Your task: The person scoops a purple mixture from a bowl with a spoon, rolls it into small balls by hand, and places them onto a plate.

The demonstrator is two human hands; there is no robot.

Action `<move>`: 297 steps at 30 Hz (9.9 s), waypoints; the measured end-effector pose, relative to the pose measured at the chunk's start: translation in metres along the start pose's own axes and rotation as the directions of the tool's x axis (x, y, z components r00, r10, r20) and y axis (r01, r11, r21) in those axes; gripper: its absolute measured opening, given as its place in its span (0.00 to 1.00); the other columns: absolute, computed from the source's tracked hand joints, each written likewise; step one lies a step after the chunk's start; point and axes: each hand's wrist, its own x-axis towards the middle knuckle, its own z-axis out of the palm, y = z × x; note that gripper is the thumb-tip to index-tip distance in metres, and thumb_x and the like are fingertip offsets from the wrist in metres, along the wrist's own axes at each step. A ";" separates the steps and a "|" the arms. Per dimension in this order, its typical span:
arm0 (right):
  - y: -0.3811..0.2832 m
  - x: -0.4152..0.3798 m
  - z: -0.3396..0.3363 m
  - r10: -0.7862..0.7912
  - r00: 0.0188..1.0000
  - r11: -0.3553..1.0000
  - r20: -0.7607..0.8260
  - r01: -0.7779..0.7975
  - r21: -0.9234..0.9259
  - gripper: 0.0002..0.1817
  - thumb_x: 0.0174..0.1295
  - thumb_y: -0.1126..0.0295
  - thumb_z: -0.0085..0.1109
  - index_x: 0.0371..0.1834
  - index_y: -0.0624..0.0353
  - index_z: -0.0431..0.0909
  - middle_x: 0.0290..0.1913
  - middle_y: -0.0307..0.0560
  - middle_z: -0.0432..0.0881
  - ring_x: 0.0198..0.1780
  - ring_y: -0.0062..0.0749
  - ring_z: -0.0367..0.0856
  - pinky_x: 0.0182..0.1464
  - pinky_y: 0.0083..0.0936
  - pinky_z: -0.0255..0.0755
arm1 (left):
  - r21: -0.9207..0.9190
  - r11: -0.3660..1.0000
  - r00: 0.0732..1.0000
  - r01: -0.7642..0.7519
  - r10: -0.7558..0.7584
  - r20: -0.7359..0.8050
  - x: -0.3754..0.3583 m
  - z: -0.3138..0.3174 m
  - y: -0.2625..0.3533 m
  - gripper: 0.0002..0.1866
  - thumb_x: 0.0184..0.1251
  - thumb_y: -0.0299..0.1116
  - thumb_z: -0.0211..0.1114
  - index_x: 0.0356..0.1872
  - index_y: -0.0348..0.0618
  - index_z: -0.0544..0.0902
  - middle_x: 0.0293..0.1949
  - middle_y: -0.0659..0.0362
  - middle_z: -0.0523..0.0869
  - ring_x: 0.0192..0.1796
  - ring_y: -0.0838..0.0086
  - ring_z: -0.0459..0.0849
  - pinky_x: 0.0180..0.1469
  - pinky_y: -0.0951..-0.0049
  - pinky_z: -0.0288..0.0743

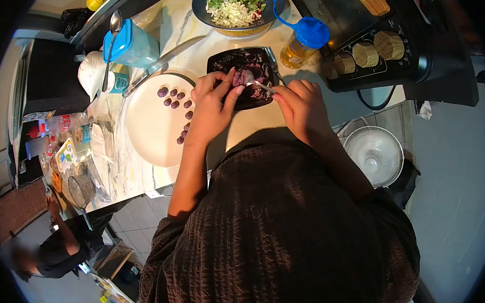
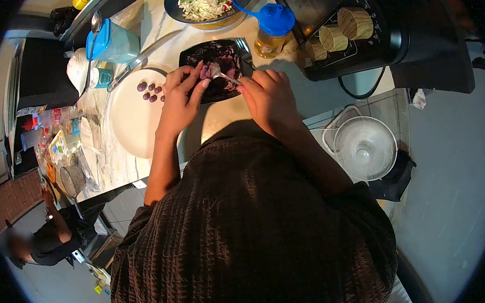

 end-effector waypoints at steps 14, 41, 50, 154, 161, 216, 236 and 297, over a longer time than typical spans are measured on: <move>0.000 -0.002 0.000 0.019 1.000 0.999 0.022 -0.020 0.027 0.12 0.60 0.70 0.67 0.47 0.58 0.84 0.36 0.42 0.75 0.42 0.39 0.75 0.45 0.36 0.65 | -0.195 0.979 0.985 -0.064 0.031 -0.169 0.007 0.004 -0.004 0.19 0.57 0.34 0.77 0.50 0.42 0.88 0.40 0.55 0.86 0.47 0.61 0.82 0.52 0.64 0.72; -0.003 -0.007 0.002 0.045 0.999 0.994 0.002 -0.045 0.097 0.11 0.61 0.70 0.66 0.46 0.57 0.84 0.34 0.42 0.75 0.42 0.39 0.75 0.46 0.37 0.65 | -0.282 0.948 0.948 0.150 -0.219 -0.232 0.004 0.021 -0.012 0.14 0.64 0.33 0.73 0.49 0.42 0.89 0.36 0.53 0.85 0.42 0.62 0.82 0.49 0.66 0.75; -0.002 -0.008 0.002 0.058 0.998 0.993 -0.005 -0.057 0.100 0.11 0.62 0.70 0.66 0.47 0.57 0.85 0.34 0.41 0.75 0.42 0.39 0.75 0.47 0.36 0.65 | -0.372 0.925 0.957 0.084 -0.179 -0.229 0.005 0.013 0.000 0.16 0.63 0.32 0.75 0.48 0.34 0.87 0.40 0.52 0.87 0.42 0.68 0.84 0.49 0.71 0.77; -0.018 0.055 0.018 0.379 0.891 0.440 0.252 -0.413 0.797 0.13 0.62 0.70 0.71 0.48 0.64 0.88 0.49 0.47 0.89 0.51 0.23 0.85 0.50 0.20 0.78 | -0.833 -0.248 0.768 0.495 -0.323 0.553 0.006 -0.006 0.018 0.23 0.80 0.50 0.56 0.55 0.39 0.80 0.45 0.59 0.87 0.43 0.75 0.85 0.49 0.75 0.79; -0.019 0.052 0.029 0.292 0.957 0.718 0.002 -0.221 0.660 0.12 0.60 0.70 0.70 0.46 0.59 0.89 0.45 0.47 0.88 0.46 0.33 0.85 0.48 0.26 0.78 | -0.842 -0.356 0.834 0.406 -0.233 0.501 0.005 -0.007 0.013 0.39 0.78 0.63 0.45 0.68 0.33 0.70 0.59 0.51 0.81 0.60 0.64 0.80 0.66 0.64 0.72; -0.053 0.028 0.032 -0.148 0.973 0.961 0.176 0.100 0.256 0.46 0.68 0.43 0.52 0.81 0.61 0.51 0.80 0.54 0.58 0.81 0.56 0.47 0.71 0.54 0.41 | -0.946 -0.322 0.934 0.043 -0.322 0.152 0.014 -0.016 0.028 0.63 0.61 0.83 0.42 0.78 0.29 0.52 0.79 0.48 0.57 0.81 0.60 0.55 0.81 0.61 0.49; -0.056 0.032 0.034 -0.207 0.969 0.956 0.138 0.170 0.238 0.49 0.65 0.41 0.56 0.80 0.63 0.52 0.80 0.58 0.57 0.81 0.59 0.47 0.71 0.53 0.42 | -0.939 -0.345 0.912 -0.007 -0.387 0.136 0.017 -0.023 0.032 0.63 0.60 0.84 0.40 0.77 0.29 0.55 0.78 0.44 0.60 0.80 0.58 0.55 0.81 0.58 0.48; -0.061 0.041 0.049 0.301 0.839 0.074 0.454 -0.495 0.866 0.19 0.74 0.68 0.56 0.63 0.69 0.78 0.53 0.43 0.86 0.54 0.20 0.81 0.60 0.20 0.72 | -0.483 0.871 0.974 0.082 -0.174 -0.148 0.015 -0.015 0.009 0.50 0.72 0.71 0.14 0.82 0.41 0.42 0.82 0.44 0.37 0.83 0.49 0.29 0.80 0.52 0.22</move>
